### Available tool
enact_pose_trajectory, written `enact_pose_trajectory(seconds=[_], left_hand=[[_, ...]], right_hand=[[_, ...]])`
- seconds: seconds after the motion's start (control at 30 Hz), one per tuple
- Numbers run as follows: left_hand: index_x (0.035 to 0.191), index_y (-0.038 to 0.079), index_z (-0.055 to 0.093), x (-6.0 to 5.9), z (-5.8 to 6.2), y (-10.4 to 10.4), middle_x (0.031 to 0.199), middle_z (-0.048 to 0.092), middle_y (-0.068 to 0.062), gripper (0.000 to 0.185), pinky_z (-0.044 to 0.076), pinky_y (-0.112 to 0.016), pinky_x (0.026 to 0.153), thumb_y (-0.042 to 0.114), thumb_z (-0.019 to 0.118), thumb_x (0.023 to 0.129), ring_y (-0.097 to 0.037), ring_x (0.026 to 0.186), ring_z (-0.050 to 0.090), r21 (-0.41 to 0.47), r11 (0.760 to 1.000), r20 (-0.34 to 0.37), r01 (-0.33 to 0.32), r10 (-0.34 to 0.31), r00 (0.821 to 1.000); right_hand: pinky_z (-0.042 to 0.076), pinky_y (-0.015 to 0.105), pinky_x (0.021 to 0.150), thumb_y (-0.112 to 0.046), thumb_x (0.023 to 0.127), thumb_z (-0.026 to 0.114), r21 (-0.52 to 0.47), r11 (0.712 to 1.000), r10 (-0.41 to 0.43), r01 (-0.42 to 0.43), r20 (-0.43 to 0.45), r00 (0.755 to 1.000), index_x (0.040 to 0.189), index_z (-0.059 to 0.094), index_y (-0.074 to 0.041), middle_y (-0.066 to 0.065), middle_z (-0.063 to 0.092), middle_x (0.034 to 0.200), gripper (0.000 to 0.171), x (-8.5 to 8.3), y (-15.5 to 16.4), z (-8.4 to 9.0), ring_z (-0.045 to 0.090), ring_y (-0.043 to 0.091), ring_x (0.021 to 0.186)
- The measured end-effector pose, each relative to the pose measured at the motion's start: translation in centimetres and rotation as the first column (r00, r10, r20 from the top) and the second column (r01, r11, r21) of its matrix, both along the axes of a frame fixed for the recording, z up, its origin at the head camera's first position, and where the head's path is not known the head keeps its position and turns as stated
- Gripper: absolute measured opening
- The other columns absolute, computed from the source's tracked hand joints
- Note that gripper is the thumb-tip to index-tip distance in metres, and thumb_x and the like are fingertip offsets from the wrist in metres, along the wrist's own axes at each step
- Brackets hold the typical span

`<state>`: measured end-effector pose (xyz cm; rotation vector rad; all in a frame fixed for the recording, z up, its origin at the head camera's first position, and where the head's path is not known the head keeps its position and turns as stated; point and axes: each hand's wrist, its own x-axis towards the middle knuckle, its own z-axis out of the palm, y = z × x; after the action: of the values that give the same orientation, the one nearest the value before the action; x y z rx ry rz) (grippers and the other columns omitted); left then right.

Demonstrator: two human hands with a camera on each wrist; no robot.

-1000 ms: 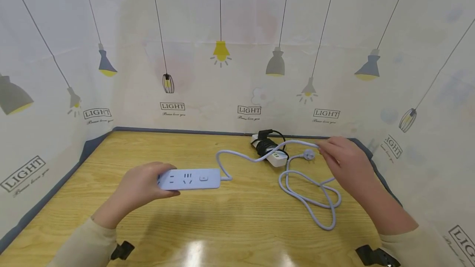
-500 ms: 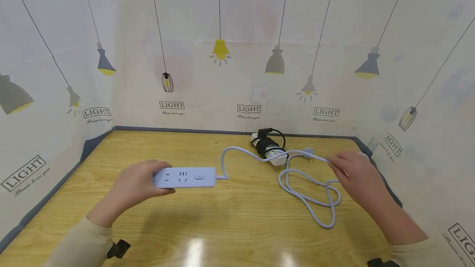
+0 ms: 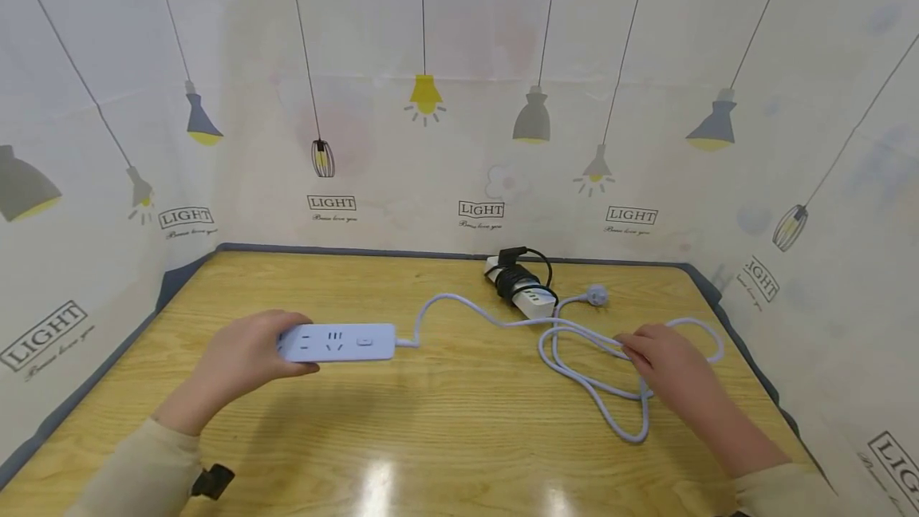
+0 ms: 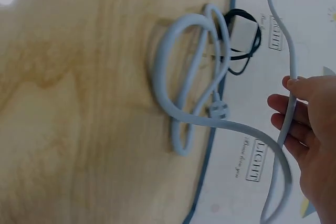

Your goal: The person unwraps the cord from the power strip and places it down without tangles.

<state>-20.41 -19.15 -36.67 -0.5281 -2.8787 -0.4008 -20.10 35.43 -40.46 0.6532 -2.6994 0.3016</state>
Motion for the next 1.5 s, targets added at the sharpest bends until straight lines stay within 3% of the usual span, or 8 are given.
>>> enact_pose_trajectory(seconds=[0.13,0.27,0.5,0.77,0.9,1.17,1.5], left_hand=[[0.101,0.014,0.071,-0.3,-0.3,-0.7,0.089,0.068,0.006,0.047,0.048,-0.036,0.065,0.036,0.091,0.064,-0.011,0.073,0.058,0.002,1.000,0.024,-0.015,0.015,1.000],[0.102,0.013,0.071,-0.8,-0.8,-1.3,0.089,0.068,0.004,0.048,0.048,-0.037,0.065,0.035,0.090,0.064,-0.011,0.073,0.058,0.005,1.000,0.034,-0.018,0.018,0.999],[0.103,0.011,0.071,-1.9,-1.8,-2.3,0.091,0.068,0.003,0.049,0.048,-0.040,0.067,0.036,0.090,0.065,-0.013,0.074,0.058,0.017,0.999,0.081,-0.040,0.038,0.996],[0.105,0.009,0.070,-3.0,-2.6,-2.5,0.092,0.069,0.001,0.053,0.048,-0.042,0.068,0.036,0.090,0.064,-0.015,0.075,0.059,0.011,0.999,0.104,-0.048,0.047,0.993],[0.108,0.007,0.068,-3.9,-3.0,-2.5,0.095,0.069,-0.003,0.056,0.049,-0.044,0.072,0.035,0.090,0.064,-0.019,0.079,0.061,0.006,0.999,0.130,-0.051,0.049,0.990],[0.104,0.002,0.057,-5.4,-4.0,-3.0,0.093,0.066,-0.010,0.060,0.048,-0.043,0.074,0.029,0.092,0.064,-0.024,0.081,0.061,0.061,0.995,0.235,-0.075,0.059,0.970],[0.108,-0.005,0.061,-6.7,-4.8,-3.9,0.102,0.056,-0.017,0.062,0.045,-0.051,0.086,0.022,0.093,0.062,-0.031,0.092,0.055,0.110,0.988,0.242,-0.113,0.084,0.967]], right_hand=[[0.046,0.036,0.063,-0.006,0.089,0.068,0.026,1.000,-0.021,0.018,0.096,0.995,0.114,0.069,0.001,0.003,0.064,0.092,0.025,-0.4,-0.2,-1.0,0.058,0.020,0.079],[0.049,0.044,0.073,-0.017,0.090,0.069,0.051,0.999,0.001,-0.007,0.131,0.991,0.123,0.063,0.002,0.010,0.064,0.102,0.038,-0.9,-0.3,-1.9,0.061,0.029,0.090],[0.046,0.048,0.082,-0.059,0.079,0.072,0.165,0.982,0.068,-0.089,0.130,0.989,0.135,0.053,0.003,0.005,0.058,0.104,0.086,-1.1,-0.9,-3.5,0.057,0.029,0.097],[0.029,0.057,0.103,-0.080,0.071,0.060,0.208,0.975,0.033,-0.076,0.204,0.978,0.145,0.037,0.005,0.015,0.051,0.123,0.116,-0.7,-1.8,-3.4,0.046,0.038,0.118],[0.025,0.057,0.105,-0.080,0.069,0.063,0.207,0.975,0.031,-0.083,0.242,0.970,0.148,0.033,0.004,0.015,0.048,0.126,0.119,-1.0,-2.0,-3.4,0.045,0.037,0.119],[0.032,0.062,0.098,-0.064,0.071,0.075,0.195,0.978,0.015,-0.071,0.276,0.961,0.151,0.028,0.000,0.015,0.047,0.127,0.112,-1.8,-1.5,-3.6,0.043,0.041,0.120],[0.032,0.064,0.096,-0.048,0.078,0.078,0.143,0.984,0.052,-0.102,0.314,0.948,0.154,0.024,-0.008,0.018,0.043,0.132,0.102,-2.3,-0.9,-3.5,0.049,0.040,0.117]])
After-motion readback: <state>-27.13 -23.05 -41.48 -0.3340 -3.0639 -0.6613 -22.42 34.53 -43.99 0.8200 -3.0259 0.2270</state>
